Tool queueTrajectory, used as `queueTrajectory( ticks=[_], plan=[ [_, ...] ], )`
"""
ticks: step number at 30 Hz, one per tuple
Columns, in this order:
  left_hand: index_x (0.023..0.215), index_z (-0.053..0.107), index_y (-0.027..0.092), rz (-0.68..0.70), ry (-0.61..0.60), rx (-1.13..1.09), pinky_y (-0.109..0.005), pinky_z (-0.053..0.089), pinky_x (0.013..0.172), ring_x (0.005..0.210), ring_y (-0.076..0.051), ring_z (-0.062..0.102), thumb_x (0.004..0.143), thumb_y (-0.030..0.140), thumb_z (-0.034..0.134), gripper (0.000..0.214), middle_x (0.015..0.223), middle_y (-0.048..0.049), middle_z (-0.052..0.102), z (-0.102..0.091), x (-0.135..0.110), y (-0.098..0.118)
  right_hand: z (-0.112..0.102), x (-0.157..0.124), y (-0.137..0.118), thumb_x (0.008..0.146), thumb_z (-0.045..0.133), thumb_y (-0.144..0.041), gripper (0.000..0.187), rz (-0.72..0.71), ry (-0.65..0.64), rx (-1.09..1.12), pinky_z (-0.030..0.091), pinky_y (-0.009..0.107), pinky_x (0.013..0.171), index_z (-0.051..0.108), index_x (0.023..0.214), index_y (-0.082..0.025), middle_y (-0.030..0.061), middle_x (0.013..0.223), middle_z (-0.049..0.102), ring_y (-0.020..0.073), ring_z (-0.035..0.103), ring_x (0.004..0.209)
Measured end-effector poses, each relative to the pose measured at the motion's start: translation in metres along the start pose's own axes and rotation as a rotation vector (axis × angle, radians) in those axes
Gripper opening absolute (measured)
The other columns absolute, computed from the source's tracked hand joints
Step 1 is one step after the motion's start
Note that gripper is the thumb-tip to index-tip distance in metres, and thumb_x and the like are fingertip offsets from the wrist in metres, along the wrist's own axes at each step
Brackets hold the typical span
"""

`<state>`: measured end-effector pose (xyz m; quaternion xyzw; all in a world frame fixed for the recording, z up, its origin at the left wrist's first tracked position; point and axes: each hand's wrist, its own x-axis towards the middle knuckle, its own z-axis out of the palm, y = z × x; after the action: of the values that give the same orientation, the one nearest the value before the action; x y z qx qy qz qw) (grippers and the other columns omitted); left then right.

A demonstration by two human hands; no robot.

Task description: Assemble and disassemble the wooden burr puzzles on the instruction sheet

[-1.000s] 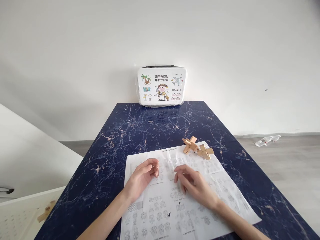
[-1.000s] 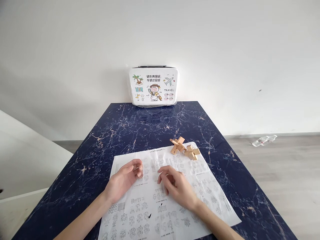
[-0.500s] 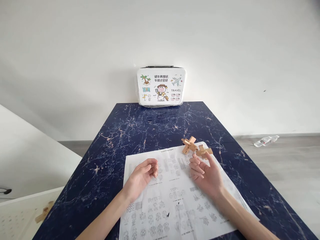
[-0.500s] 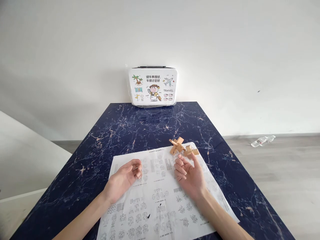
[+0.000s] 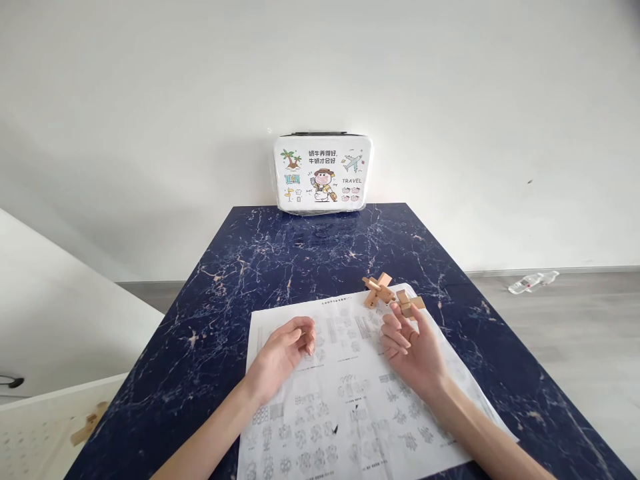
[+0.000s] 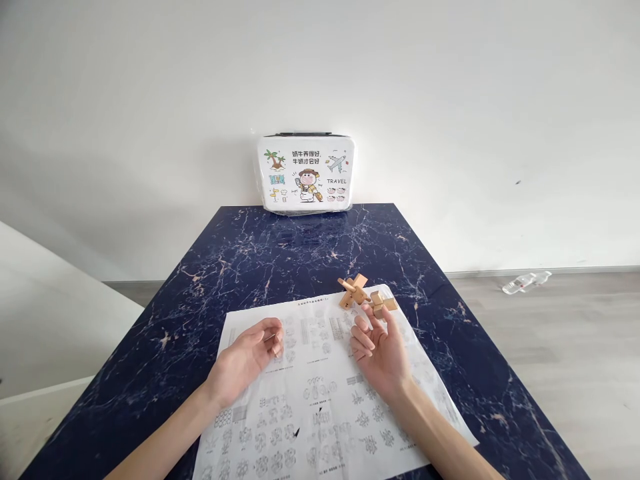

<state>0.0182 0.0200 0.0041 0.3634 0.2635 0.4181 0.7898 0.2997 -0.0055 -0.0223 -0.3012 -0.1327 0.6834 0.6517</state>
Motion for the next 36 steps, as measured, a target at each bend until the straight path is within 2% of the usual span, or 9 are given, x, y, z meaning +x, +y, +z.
queueTrajectory(
  ticks=[5,7,10,14,17,21,26,31,36],
  plan=[
    [0.112,0.077,0.014,0.01,-0.011,0.01,-0.034,0.043,0.081,0.08,-0.018,0.054,0.096,0.034,0.074,0.026,0.097,-0.008,0.062,-0.001,-0.001,0.001,0.012,-0.009,0.004,0.101,0.064,-0.056,0.032,-0.071,0.045,-0.221,0.037,0.022,0.04,0.064,0.096,-0.025,-0.0057,0.069,0.053,0.0075,0.031,0.042],
    [0.113,0.076,0.014,0.013,-0.011,0.026,-0.034,0.043,0.081,0.08,-0.018,0.054,0.096,0.035,0.074,0.027,0.096,-0.0079,0.062,-0.002,-0.001,0.0,0.015,-0.014,0.006,0.107,0.054,-0.059,0.039,-0.112,0.009,-0.357,0.039,0.025,0.045,0.063,0.092,-0.024,-0.0038,0.069,0.055,0.0093,0.034,0.044],
    [0.113,0.076,0.015,0.008,-0.012,0.089,-0.034,0.043,0.081,0.082,-0.019,0.054,0.095,0.039,0.076,0.03,0.096,-0.0074,0.062,-0.003,-0.001,-0.001,0.015,-0.023,0.009,0.112,0.043,-0.06,0.049,-0.144,-0.151,-0.564,0.041,0.03,0.053,0.059,0.084,-0.023,-0.0029,0.064,0.053,0.0118,0.037,0.047],
    [0.113,0.075,0.018,0.04,-0.01,0.286,-0.035,0.044,0.085,0.084,-0.02,0.055,0.098,0.041,0.074,0.027,0.097,-0.0069,0.063,0.002,-0.004,0.0,0.018,-0.033,0.012,0.114,0.033,-0.061,0.06,-0.107,-0.458,-0.919,0.042,0.033,0.064,0.056,0.074,-0.022,-0.0012,0.06,0.052,0.0152,0.044,0.055],
    [0.114,0.072,0.02,0.073,0.006,0.477,-0.036,0.046,0.088,0.088,-0.021,0.057,0.102,0.041,0.07,0.024,0.103,-0.0074,0.065,0.008,-0.009,0.002,0.02,-0.039,0.018,0.113,0.034,-0.063,0.063,-0.07,-0.586,-1.179,0.04,0.032,0.062,0.047,0.066,-0.023,-0.0009,0.061,0.05,0.0152,0.045,0.059],
    [0.124,0.07,0.023,0.113,-0.074,0.653,-0.037,0.047,0.094,0.1,-0.025,0.059,0.1,0.045,0.072,0.032,0.113,-0.0097,0.066,0.013,-0.013,0.001,0.017,-0.041,0.03,0.111,0.044,-0.048,0.047,-0.277,-0.68,-1.422,0.027,0.03,0.054,0.034,0.072,-0.024,-0.0049,0.062,0.04,0.0118,0.033,0.054],
    [0.136,0.067,0.026,0.094,-0.228,0.748,-0.046,0.047,0.104,0.113,-0.032,0.064,0.085,0.047,0.086,0.058,0.129,-0.0135,0.069,0.014,-0.014,-0.004,0.014,-0.04,0.034,0.103,0.051,-0.029,0.035,-0.411,-0.794,-1.537,0.024,0.03,0.057,0.031,0.074,-0.024,-0.0058,0.063,0.04,0.0113,0.033,0.054],
    [0.135,0.069,0.027,0.054,-0.26,0.755,-0.046,0.051,0.101,0.112,-0.034,0.069,0.078,0.044,0.093,0.063,0.123,-0.0113,0.072,0.014,-0.013,-0.004,0.018,-0.04,0.03,0.102,0.052,-0.025,0.03,-0.455,-0.832,-1.562,0.024,0.03,0.057,0.037,0.075,-0.024,-0.0056,0.064,0.044,0.0119,0.032,0.054],
    [0.13,0.071,0.025,0.075,-0.241,0.765,-0.042,0.053,0.093,0.105,-0.032,0.07,0.074,0.044,0.096,0.064,0.118,-0.0107,0.073,0.018,-0.012,-0.003,0.016,-0.04,0.029,0.108,0.05,-0.03,0.023,-0.452,-0.792,-1.545,0.03,0.029,0.058,0.047,0.086,-0.024,-0.0039,0.071,0.055,0.0127,0.044,0.055]
  ],
)
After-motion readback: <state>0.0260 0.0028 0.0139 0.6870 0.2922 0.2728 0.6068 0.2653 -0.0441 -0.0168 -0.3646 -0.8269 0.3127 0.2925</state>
